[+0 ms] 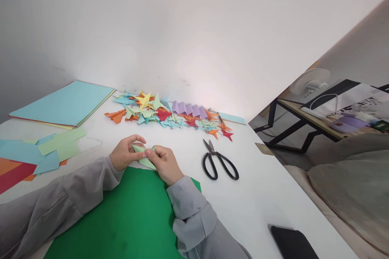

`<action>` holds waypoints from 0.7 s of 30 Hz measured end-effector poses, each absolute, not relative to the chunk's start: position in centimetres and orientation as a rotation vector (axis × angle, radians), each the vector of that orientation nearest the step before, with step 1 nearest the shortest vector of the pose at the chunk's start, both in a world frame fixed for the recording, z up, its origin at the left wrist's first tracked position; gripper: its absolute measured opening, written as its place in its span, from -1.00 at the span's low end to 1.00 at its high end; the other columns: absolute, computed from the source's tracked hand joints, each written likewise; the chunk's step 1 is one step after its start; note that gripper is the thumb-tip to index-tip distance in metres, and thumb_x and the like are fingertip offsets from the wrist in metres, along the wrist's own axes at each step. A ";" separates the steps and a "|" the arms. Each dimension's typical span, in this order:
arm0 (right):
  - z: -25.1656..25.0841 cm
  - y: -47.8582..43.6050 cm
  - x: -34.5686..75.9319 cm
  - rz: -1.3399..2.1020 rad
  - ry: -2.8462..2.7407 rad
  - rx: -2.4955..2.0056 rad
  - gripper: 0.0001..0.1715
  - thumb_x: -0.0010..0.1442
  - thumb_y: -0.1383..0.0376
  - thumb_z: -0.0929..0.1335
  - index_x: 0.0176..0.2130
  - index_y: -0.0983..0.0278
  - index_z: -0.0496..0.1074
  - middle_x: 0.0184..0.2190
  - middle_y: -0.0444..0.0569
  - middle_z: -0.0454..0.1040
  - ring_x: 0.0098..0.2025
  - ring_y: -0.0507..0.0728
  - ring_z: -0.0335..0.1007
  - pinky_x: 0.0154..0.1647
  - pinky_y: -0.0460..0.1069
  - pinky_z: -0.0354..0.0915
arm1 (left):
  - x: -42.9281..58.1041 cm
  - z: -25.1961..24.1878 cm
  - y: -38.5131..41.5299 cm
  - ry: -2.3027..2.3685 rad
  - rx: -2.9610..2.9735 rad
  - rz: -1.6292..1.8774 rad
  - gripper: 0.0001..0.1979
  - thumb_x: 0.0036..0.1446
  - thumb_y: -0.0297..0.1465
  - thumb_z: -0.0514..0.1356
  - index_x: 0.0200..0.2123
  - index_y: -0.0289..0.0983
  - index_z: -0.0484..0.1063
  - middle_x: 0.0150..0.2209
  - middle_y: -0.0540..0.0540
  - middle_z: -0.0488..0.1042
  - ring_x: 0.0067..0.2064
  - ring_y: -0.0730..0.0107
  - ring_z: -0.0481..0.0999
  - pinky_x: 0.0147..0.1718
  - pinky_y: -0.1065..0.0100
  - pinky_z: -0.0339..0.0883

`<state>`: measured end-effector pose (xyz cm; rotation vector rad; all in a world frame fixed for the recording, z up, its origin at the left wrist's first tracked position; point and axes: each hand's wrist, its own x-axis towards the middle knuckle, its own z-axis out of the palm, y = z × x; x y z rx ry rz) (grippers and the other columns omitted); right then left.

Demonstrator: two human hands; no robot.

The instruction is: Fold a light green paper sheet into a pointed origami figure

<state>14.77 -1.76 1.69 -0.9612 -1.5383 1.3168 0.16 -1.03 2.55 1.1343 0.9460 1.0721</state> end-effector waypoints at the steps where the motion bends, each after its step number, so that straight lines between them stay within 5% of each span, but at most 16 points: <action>1: 1.7 -1.8 14.8 1.316 -1.533 -0.964 -0.55 0.01 0.04 0.32 -0.65 0.28 0.18 -0.71 -0.27 0.01 -0.63 -0.07 -0.18 -0.60 -0.08 -0.17 | 0.2 2.5 -1.1 0.951 1.139 1.073 -0.54 -0.43 -0.42 0.38 -0.40 -0.34 0.25 -0.62 0.10 0.38 -0.63 0.60 0.30 -0.65 0.52 0.13; 13: 1.8 -1.8 14.6 1.352 -1.416 -1.024 -0.50 -0.02 0.01 0.34 -0.68 0.26 0.11 -0.74 -0.27 0.00 -0.64 -0.07 -0.17 -0.60 -0.09 -0.17 | 0.4 2.8 -1.4 0.927 1.129 1.058 -0.55 -0.35 -0.39 0.36 -0.32 -0.33 0.29 -0.61 0.10 0.36 -0.59 0.50 0.38 -0.60 0.42 0.33; 21: 1.7 -1.9 14.7 1.369 -1.578 -0.974 -0.49 0.04 -0.02 0.29 -0.68 0.28 0.17 -0.75 -0.27 0.03 -0.66 -0.07 -0.14 -0.62 -0.09 -0.15 | 0.2 2.7 -1.2 0.853 1.144 1.047 -0.56 -0.38 -0.43 0.37 -0.35 -0.34 0.30 -0.63 0.09 0.38 -0.60 0.55 0.36 -0.59 0.49 0.23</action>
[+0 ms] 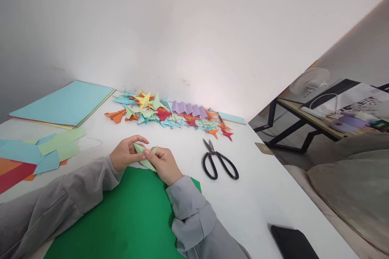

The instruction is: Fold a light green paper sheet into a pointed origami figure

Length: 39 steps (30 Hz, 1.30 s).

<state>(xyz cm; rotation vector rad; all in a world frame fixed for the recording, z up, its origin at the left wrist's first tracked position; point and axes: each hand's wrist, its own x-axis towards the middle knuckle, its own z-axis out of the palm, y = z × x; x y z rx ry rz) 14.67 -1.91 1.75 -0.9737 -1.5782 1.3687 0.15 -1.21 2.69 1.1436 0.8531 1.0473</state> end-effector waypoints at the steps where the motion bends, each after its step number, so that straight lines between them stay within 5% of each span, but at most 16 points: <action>1: 1.7 -1.9 14.7 1.372 -1.584 -0.966 -0.48 0.05 0.00 0.29 -0.69 0.28 0.16 -0.76 -0.27 0.01 -0.66 -0.07 -0.16 -0.62 -0.08 -0.16 | 0.1 2.7 -1.2 0.846 1.141 1.048 -0.56 -0.39 -0.44 0.37 -0.36 -0.35 0.31 -0.62 0.08 0.39 -0.59 0.55 0.36 -0.58 0.49 0.24; 14: 1.8 -2.0 14.6 1.486 -1.381 -1.107 -0.34 0.03 -0.16 0.20 -0.75 0.27 0.18 -0.85 -0.22 0.08 -0.76 -0.07 -0.10 -0.70 -0.08 -0.23 | 0.2 2.7 -1.4 0.829 1.151 0.971 -0.52 -0.35 -0.40 0.37 -0.30 -0.35 0.28 -0.60 0.04 0.42 -0.59 0.49 0.40 -0.62 0.44 0.35; 20: 2.0 -2.1 14.7 1.377 -1.527 -1.008 -0.42 0.02 -0.06 0.29 -0.75 0.27 0.17 -0.84 -0.25 0.07 -0.74 -0.08 -0.12 -0.70 -0.09 -0.16 | 0.4 2.9 -1.7 0.840 1.180 1.001 -0.53 -0.31 -0.43 0.35 -0.26 -0.33 0.28 -0.59 0.07 0.40 -0.59 0.51 0.40 -0.63 0.47 0.32; 31: 1.9 -2.1 14.6 1.558 -1.368 -0.990 -0.57 -0.06 0.00 0.38 -0.61 0.30 0.34 -0.70 -0.15 0.34 -0.64 -0.03 0.17 -0.60 -0.11 0.07 | 0.2 2.0 -0.8 0.890 0.930 1.113 -0.38 -0.40 -0.34 0.40 -0.23 -0.32 0.20 -0.51 -0.02 0.48 -0.53 0.39 0.46 -0.52 0.35 0.33; 39: 1.8 -2.0 14.6 1.468 -1.388 -1.030 -0.56 -0.06 0.00 0.37 -0.63 0.29 0.31 -0.76 -0.18 0.29 -0.72 -0.06 0.05 -0.70 -0.13 -0.05 | 0.3 2.1 -0.8 0.877 0.913 1.088 -0.38 -0.42 -0.29 0.41 -0.26 -0.34 0.22 -0.50 -0.06 0.50 -0.52 0.36 0.47 -0.50 0.32 0.34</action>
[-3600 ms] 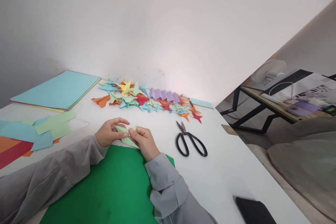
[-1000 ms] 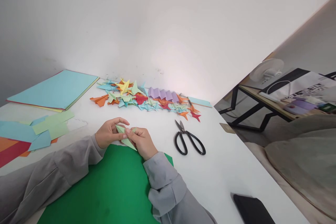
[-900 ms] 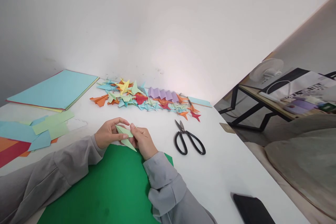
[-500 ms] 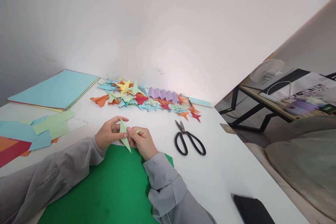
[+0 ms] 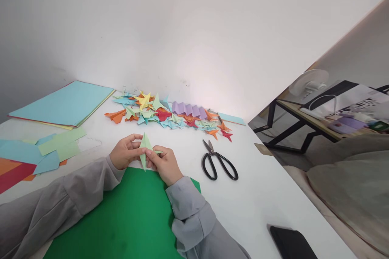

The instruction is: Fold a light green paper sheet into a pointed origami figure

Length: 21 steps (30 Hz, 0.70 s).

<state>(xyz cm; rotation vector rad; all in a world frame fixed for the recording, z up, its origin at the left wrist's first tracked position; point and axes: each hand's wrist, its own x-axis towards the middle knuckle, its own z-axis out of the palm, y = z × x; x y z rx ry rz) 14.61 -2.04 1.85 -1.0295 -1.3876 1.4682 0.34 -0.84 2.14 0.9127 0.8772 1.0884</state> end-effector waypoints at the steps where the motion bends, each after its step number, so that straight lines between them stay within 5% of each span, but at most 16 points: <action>1: 1.8 -2.0 14.6 1.480 -1.377 -1.026 -0.57 -0.06 0.00 0.37 -0.63 0.29 0.31 -0.76 -0.18 0.30 -0.72 -0.06 0.07 -0.69 -0.13 -0.03 | 0.4 2.2 -0.8 0.878 0.898 1.091 -0.38 -0.43 -0.29 0.41 -0.27 -0.34 0.22 -0.51 -0.05 0.49 -0.52 0.37 0.47 -0.51 0.33 0.34; 11: 2.1 -2.0 14.8 1.554 -1.447 -0.927 -0.56 0.02 0.00 0.31 -0.58 0.31 0.38 -0.63 -0.10 0.38 -0.58 0.00 0.23 -0.50 -0.07 0.16 | 0.4 1.4 -0.6 0.822 0.960 1.189 -0.63 -0.29 -0.29 0.36 -0.42 -0.33 0.33 -0.61 0.06 0.42 -0.65 0.51 0.37 -0.65 0.44 0.25; 21: 1.4 -1.7 14.3 1.416 -1.268 -1.085 -0.51 -0.05 -0.01 0.36 -0.68 0.29 0.21 -0.81 -0.26 0.13 -0.74 -0.10 -0.07 -0.72 -0.13 -0.16 | 0.8 2.8 -1.6 0.890 1.156 1.084 -0.69 -0.26 -0.33 0.33 -0.42 -0.38 0.39 -0.70 0.08 0.36 -0.70 0.54 0.33 -0.70 0.45 0.28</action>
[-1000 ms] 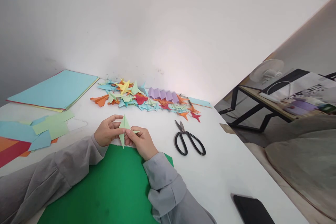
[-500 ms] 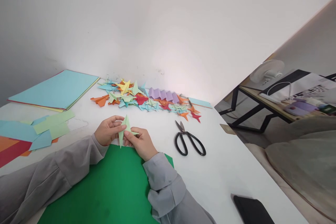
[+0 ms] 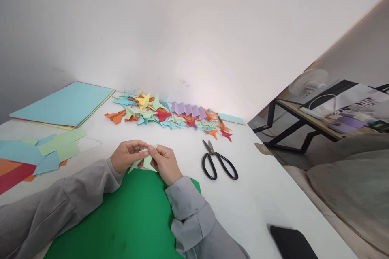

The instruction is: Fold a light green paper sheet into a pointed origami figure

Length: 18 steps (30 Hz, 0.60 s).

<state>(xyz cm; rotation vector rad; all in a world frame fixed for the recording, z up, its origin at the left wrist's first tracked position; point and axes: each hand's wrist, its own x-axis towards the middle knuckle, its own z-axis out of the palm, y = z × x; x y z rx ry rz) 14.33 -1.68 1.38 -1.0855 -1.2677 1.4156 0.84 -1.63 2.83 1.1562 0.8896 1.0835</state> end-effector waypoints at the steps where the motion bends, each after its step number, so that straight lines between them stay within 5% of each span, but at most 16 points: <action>1: 1.3 -1.7 14.3 1.403 -1.240 -1.090 -0.50 -0.05 -0.01 0.36 -0.69 0.29 0.20 -0.81 -0.25 0.13 -0.74 -0.10 -0.06 -0.72 -0.13 -0.16 | 0.8 2.8 -1.6 0.887 1.154 1.093 -0.68 -0.25 -0.34 0.32 -0.38 -0.37 0.38 -0.70 0.09 0.36 -0.69 0.53 0.34 -0.71 0.45 0.28; 8: 1.3 -1.6 14.4 1.354 -1.299 -1.043 -0.58 -0.04 0.03 0.37 -0.62 0.29 0.26 -0.79 -0.24 0.21 -0.76 -0.09 -0.03 -0.74 -0.13 -0.11 | 0.9 2.5 -1.6 0.921 1.144 1.108 -0.75 -0.30 -0.39 0.32 -0.52 -0.37 0.34 -0.73 0.06 0.34 -0.69 0.53 0.32 -0.72 0.45 0.27; 12: 1.4 -1.7 14.4 1.369 -1.332 -1.047 -0.61 -0.04 0.04 0.37 -0.57 0.29 0.26 -0.78 -0.24 0.25 -0.77 -0.10 -0.05 -0.75 -0.13 -0.16 | 0.7 2.4 -1.4 0.886 1.140 1.126 -0.75 -0.22 -0.37 0.28 -0.42 -0.38 0.37 -0.72 0.06 0.34 -0.68 0.50 0.33 -0.70 0.43 0.26; 18: 1.6 -1.6 14.4 1.230 -1.192 -1.127 -0.60 -0.06 0.05 0.38 -0.62 0.28 0.25 -0.80 -0.28 0.17 -0.74 -0.08 -0.02 -0.70 -0.12 -0.08 | 0.9 2.1 -1.8 0.980 1.218 1.223 -0.61 -0.22 -0.44 0.25 -0.22 -0.32 0.31 -0.37 -0.07 0.37 -0.40 0.42 0.39 -0.55 0.39 0.36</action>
